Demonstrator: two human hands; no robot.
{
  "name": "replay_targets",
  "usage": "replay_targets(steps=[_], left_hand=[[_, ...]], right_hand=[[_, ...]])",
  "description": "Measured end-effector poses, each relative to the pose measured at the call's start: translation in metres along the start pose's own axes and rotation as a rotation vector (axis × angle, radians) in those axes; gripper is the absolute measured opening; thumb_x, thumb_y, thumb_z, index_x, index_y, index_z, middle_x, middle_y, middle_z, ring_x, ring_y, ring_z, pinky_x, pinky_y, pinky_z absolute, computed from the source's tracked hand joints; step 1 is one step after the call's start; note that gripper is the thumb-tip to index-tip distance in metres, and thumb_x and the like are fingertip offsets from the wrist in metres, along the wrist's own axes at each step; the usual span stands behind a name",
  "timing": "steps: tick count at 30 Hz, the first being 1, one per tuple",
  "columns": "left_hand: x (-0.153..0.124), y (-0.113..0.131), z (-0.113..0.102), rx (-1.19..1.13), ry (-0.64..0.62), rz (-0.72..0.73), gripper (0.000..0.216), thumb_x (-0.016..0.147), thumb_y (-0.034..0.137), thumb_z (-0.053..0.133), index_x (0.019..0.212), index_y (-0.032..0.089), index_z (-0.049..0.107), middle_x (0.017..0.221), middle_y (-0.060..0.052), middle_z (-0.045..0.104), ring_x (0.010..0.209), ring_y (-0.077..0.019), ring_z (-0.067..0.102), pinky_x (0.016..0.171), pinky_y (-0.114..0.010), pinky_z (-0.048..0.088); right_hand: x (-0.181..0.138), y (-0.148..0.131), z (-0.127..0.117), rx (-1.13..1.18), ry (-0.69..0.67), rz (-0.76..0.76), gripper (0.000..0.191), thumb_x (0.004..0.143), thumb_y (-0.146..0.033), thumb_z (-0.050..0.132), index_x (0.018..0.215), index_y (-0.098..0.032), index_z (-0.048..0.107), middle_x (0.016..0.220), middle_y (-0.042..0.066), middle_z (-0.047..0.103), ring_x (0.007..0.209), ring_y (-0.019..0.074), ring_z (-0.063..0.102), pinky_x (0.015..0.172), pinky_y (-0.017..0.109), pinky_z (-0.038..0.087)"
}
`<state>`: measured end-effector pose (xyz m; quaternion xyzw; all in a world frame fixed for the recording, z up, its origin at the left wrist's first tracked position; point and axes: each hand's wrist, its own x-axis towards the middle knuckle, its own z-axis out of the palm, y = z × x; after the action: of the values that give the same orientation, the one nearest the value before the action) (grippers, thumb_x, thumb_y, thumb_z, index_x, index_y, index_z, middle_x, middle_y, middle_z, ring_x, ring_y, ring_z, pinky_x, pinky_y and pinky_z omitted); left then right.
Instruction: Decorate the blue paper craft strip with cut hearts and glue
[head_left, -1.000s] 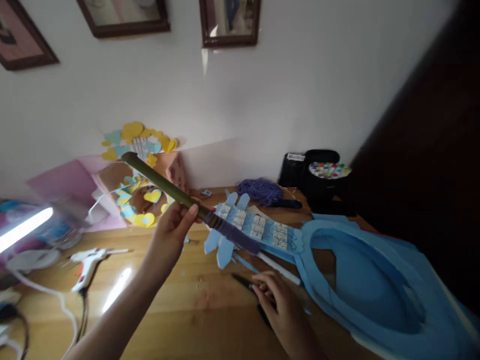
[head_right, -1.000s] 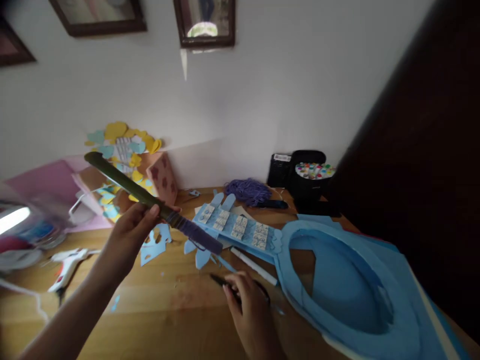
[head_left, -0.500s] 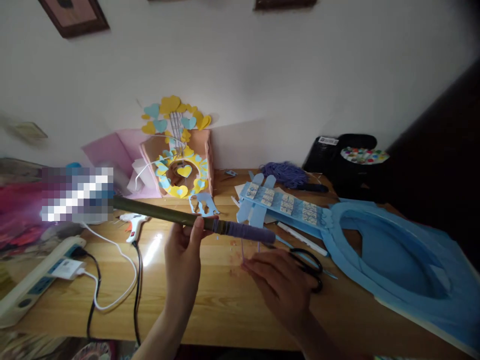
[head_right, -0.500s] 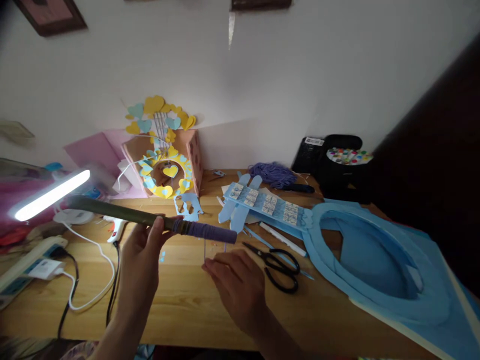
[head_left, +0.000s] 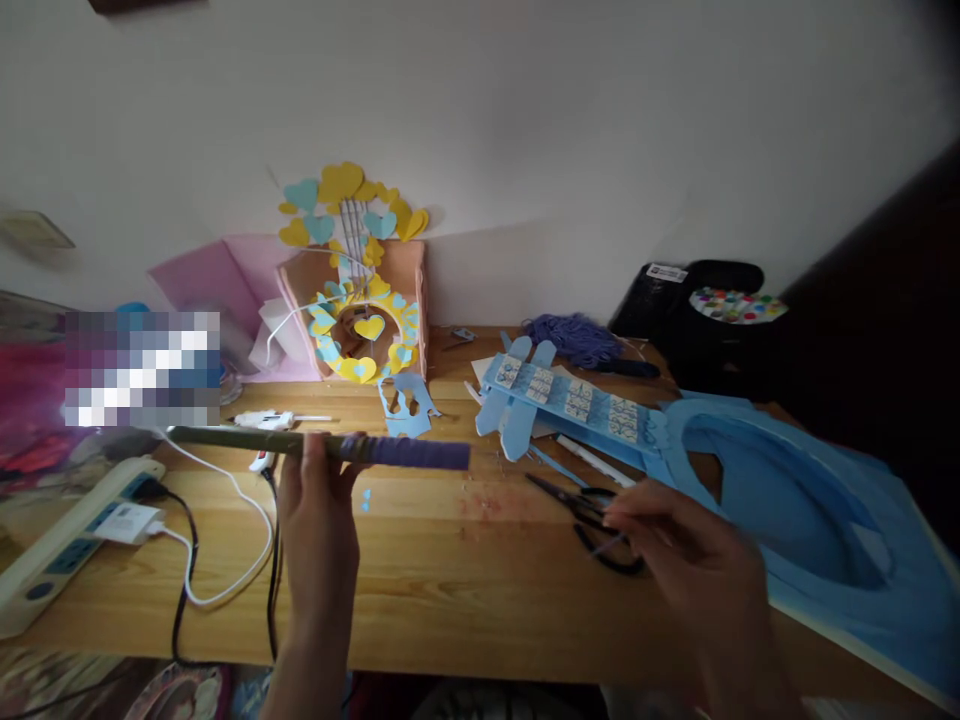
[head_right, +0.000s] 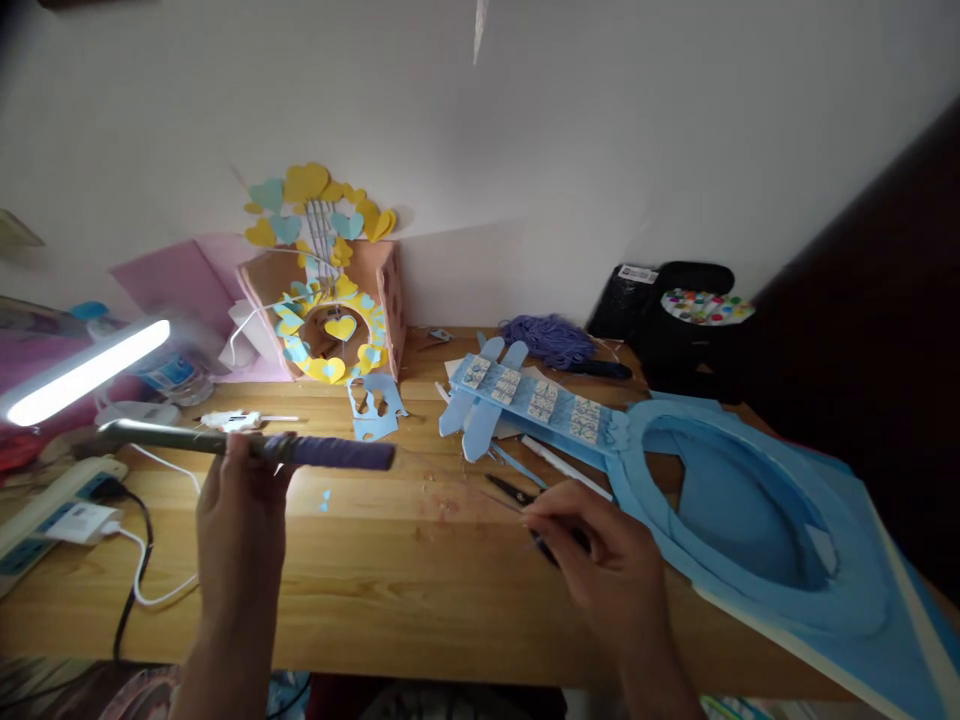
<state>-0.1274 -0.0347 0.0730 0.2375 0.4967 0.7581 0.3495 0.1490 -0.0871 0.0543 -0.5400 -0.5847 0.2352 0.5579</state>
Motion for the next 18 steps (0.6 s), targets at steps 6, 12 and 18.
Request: replay_targets(steps=[6,12,18], left_hand=[[0.013,-0.006,-0.018,0.027,-0.215,-0.118,0.026,0.076,0.042,0.065,0.082,0.018,0.059,0.069,0.001,0.066,0.065,-0.0142,0.067,0.063,-0.025,0.057],[0.023,-0.017,-0.015,0.309,-0.194,0.002,0.030,0.077,0.048,0.060,0.078,0.019,0.052,0.060,0.004,0.060,0.050,-0.0135,0.061,0.047,-0.025,0.053],[0.033,-0.020,0.039,0.576,-0.261,0.164,0.027,0.083,0.047,0.053,0.075,0.022,0.046,0.058,0.003,0.057,0.047,-0.0138,0.054,0.045,-0.026,0.043]], right_hand=[[-0.011,0.040,-0.049,-0.271,0.224,0.268,0.019,0.070,-0.041,0.070,0.071,-0.023,0.066,0.067,0.003,0.065,0.055,0.0155,0.058,0.048,0.024,0.048],[-0.013,0.048,-0.097,-0.508,-0.031,0.076,0.026,0.076,-0.049,0.064,0.071,-0.025,0.071,0.074,0.003,0.070,0.070,0.0227,0.065,0.065,0.032,0.053],[0.008,0.053,-0.140,-0.580,-0.220,-0.056,0.021,0.082,-0.046,0.060,0.078,-0.029,0.073,0.082,0.001,0.072,0.073,0.0213,0.068,0.064,0.032,0.053]])
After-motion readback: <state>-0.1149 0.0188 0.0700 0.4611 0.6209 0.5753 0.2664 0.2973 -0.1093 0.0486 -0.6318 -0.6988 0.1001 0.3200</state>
